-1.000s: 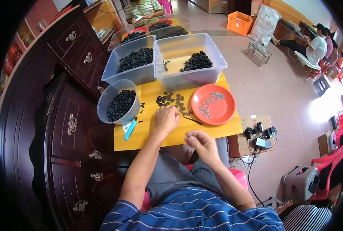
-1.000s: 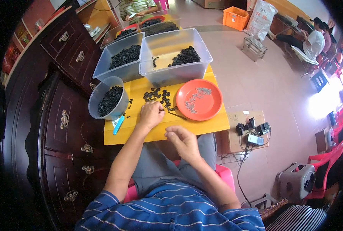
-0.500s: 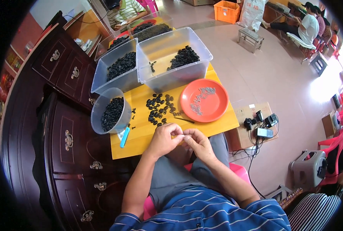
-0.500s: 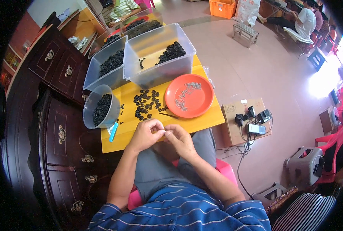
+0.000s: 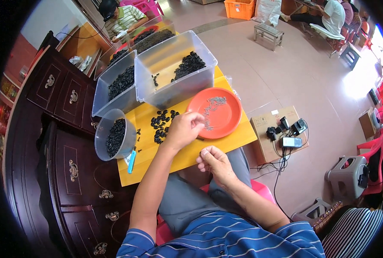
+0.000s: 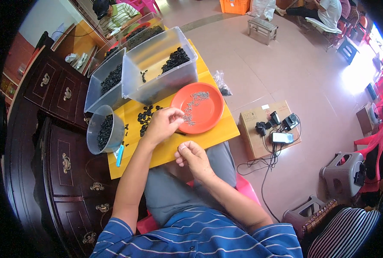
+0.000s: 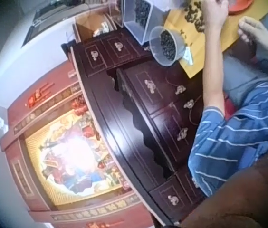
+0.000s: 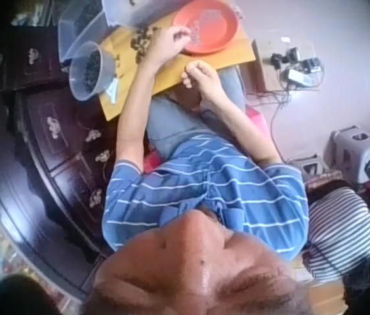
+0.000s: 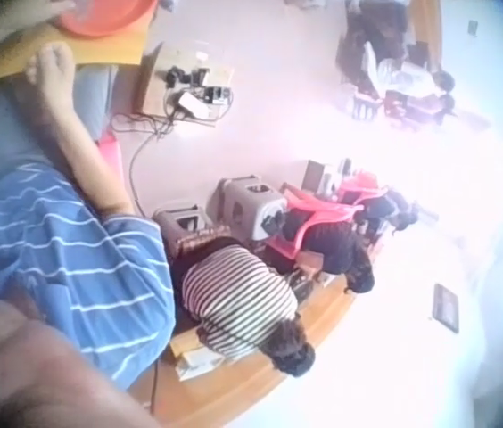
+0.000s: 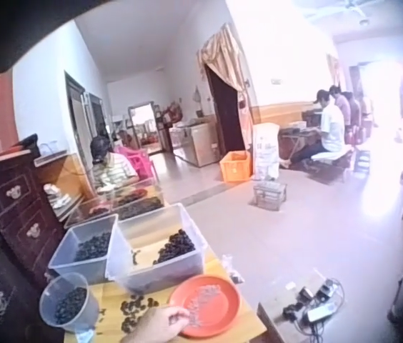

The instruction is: The person assembles components by taking plastic pieces and pins from containers and a plate, then fitting the pins into the plastic pieces by hand.

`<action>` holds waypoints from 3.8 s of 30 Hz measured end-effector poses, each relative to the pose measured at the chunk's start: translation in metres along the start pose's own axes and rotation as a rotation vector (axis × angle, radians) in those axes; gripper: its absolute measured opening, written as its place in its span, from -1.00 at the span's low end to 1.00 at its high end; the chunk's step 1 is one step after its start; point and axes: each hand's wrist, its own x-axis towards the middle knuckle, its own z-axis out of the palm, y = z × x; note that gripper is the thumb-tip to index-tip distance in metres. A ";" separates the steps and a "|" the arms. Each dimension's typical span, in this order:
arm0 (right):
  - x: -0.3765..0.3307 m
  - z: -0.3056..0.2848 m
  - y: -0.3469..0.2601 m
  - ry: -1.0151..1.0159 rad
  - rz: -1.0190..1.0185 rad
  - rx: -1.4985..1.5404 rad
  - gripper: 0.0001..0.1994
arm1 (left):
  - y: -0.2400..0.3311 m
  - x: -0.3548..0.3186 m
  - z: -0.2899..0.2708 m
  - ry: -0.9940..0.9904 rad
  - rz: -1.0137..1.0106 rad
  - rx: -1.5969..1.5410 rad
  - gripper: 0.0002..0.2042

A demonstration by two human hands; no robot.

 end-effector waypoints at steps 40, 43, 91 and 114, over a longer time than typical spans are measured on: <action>0.007 -0.013 0.001 0.036 0.184 0.358 -0.89 | -0.017 0.089 0.059 0.089 0.243 0.476 -0.93; 0.007 -0.013 0.001 0.034 0.181 0.365 -0.90 | -0.014 0.092 0.056 0.061 0.235 0.509 -0.92; -0.010 0.009 0.006 -0.129 0.041 -0.329 -0.80 | 0.021 -0.124 -0.022 0.056 0.206 0.436 -0.89; -0.003 0.035 0.022 -0.089 0.164 -0.112 -0.86 | 0.012 -0.173 -0.021 0.423 -0.005 -0.007 -0.93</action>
